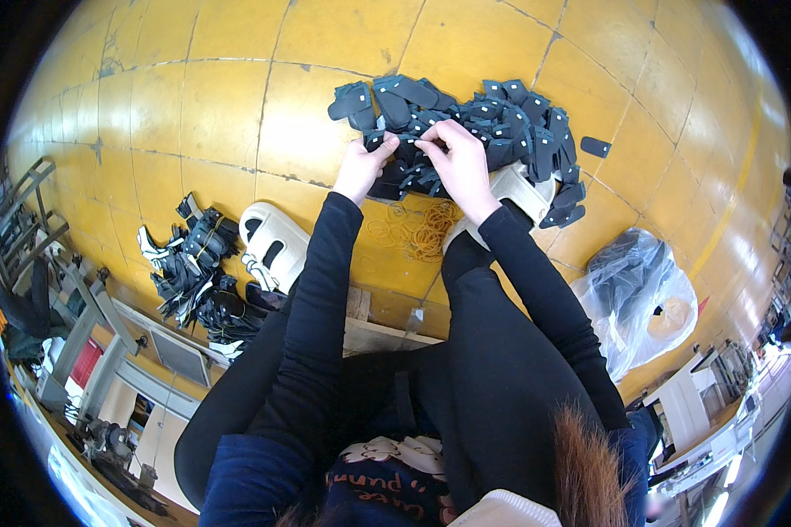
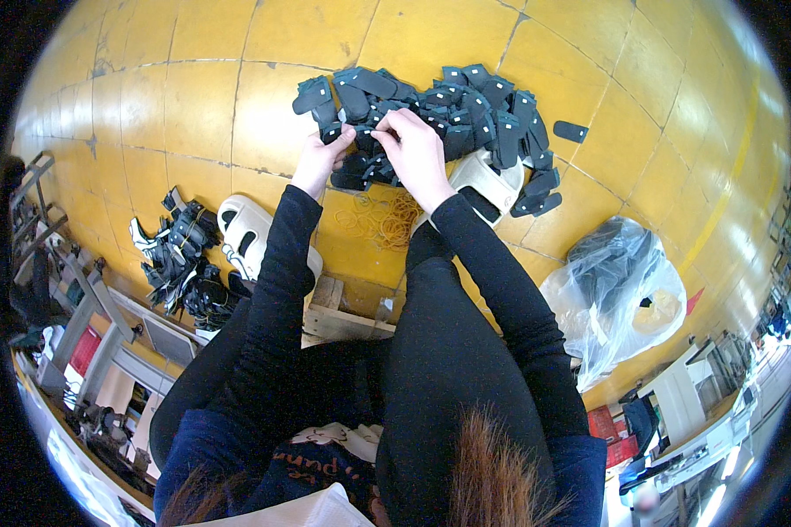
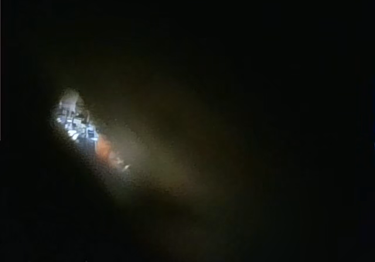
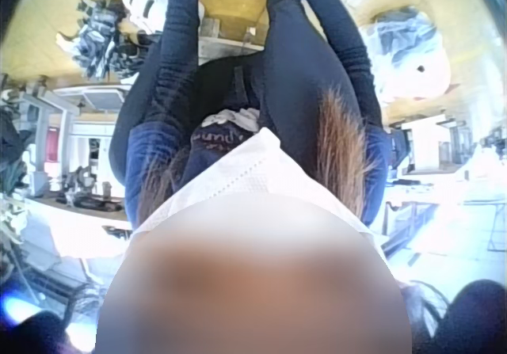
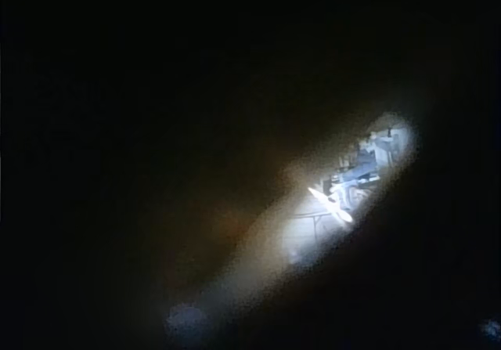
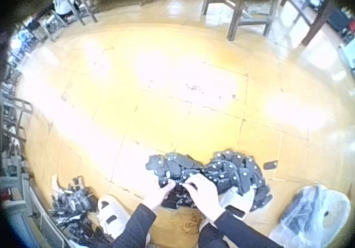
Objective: The person sits on the floor and sorts small black plastic parts by picking them up, inspecting them, and placing them into piles. The person also moves a plastic bag and handles rubber bands during the process.
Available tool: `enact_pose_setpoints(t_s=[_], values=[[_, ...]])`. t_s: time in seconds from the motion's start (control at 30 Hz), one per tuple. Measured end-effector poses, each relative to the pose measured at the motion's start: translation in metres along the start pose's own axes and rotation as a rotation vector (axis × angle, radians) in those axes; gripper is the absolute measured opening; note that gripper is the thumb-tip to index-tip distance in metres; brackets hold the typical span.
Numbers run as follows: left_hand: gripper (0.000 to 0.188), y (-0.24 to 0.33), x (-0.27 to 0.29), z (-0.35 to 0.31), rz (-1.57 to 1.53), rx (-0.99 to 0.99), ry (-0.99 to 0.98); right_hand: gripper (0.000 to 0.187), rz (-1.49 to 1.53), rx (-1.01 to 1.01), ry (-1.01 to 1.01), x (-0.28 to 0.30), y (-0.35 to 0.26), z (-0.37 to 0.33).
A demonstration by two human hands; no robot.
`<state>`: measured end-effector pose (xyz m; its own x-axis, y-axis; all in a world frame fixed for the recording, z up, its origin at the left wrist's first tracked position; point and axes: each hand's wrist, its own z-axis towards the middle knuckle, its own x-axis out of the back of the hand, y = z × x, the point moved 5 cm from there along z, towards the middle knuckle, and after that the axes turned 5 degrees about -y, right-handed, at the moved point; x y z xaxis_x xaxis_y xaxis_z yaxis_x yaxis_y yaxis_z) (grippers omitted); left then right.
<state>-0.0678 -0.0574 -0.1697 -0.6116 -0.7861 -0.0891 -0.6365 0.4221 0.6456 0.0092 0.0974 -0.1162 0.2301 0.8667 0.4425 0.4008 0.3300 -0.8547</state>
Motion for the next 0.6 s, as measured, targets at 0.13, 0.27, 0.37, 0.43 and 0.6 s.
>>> enact_pose_setpoints(t_s=[0.13, 0.27, 0.37, 0.43, 0.6], values=[[0.018, 0.0, 0.007, 0.002, -0.059, 0.052, 0.129, 0.007, 0.173, 0.092, -0.043, 0.007, 0.0, -0.007], [0.019, 0.006, 0.009, 0.002, -0.021, -0.044, 0.152, 0.008, 0.417, -0.181, 0.087, 0.013, 0.019, -0.013], [0.02, 0.009, 0.008, 0.002, 0.015, -0.086, 0.138, 0.011, 0.621, -0.217, 0.197, 0.023, 0.028, -0.01], [0.019, 0.011, 0.005, 0.002, 0.007, -0.111, 0.12, 0.016, 0.635, -0.129, 0.165, 0.027, 0.024, -0.005], [0.017, 0.014, 0.002, 0.001, 0.023, -0.162, 0.087, 0.03, 0.542, -0.151, -0.111, 0.012, 0.011, 0.002]])
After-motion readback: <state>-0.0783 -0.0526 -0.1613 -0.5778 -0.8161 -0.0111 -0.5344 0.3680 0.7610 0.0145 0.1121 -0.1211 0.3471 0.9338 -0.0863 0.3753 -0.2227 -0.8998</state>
